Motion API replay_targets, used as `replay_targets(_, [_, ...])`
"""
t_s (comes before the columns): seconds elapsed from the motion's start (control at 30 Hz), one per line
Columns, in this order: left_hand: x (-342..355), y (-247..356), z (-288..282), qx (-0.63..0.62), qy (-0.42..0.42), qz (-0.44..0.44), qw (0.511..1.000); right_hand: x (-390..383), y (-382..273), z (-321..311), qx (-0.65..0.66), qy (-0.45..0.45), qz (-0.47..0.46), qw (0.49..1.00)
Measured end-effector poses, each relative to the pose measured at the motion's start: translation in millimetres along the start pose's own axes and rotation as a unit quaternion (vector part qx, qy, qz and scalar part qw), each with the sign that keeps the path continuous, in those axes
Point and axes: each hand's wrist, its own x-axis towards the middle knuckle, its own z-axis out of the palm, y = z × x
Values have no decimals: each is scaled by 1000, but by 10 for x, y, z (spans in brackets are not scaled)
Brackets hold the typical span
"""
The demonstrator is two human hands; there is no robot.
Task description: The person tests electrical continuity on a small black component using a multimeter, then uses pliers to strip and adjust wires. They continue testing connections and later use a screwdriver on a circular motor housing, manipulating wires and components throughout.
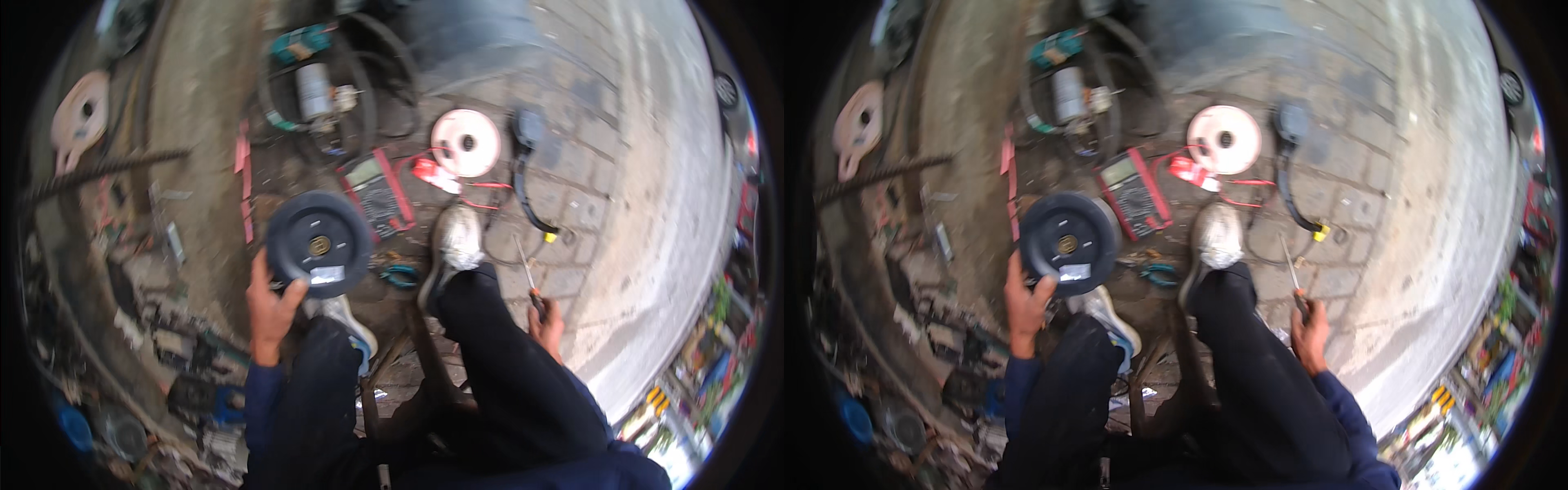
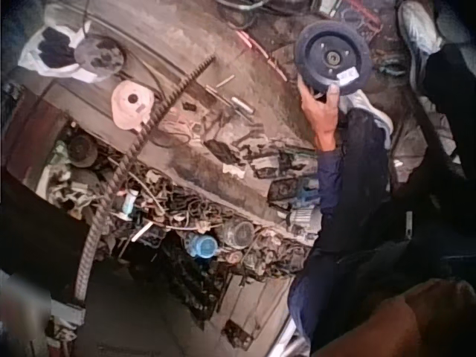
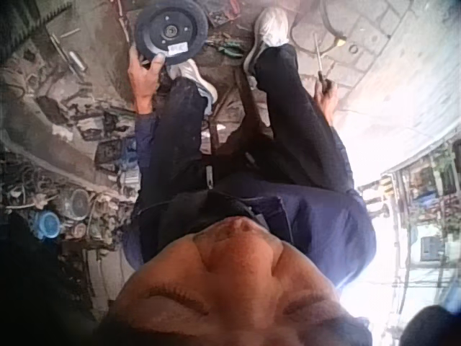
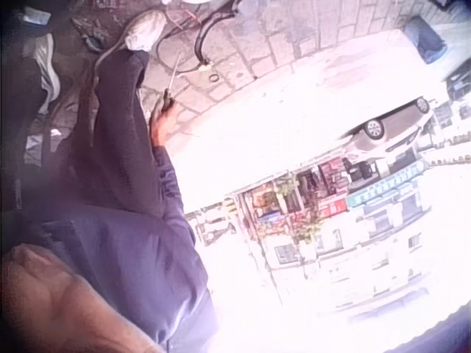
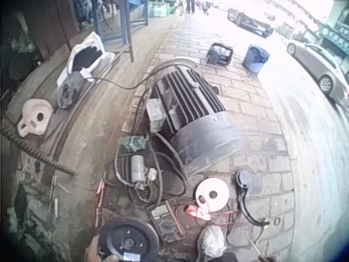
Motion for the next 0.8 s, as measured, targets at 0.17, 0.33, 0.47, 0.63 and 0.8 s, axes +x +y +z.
replay_targets(0.17, [22, 43, -13, 6, 10, 25, 1000, -252, -1044, -543, 130, 21, -177, 975])
replay_targets(0.33, [37, 98, -28, 52, 23, 42, 997, -138, -2524, -1039, 173, 53, -401, 898])
replay_targets(0.47, [49, 133, -45, 52, 10, 36, 998, -232, -3400, -873, 242, -15, -449, 860])
replay_targets(0.63, [68, 155, -52, 76, 7, 36, 996, -403, -3923, -690, 147, -152, -524, 825])
replay_targets(0.8, [59, 183, -57, 78, 5, 19, 997, -374, -4062, -510, 127, -184, -595, 772])
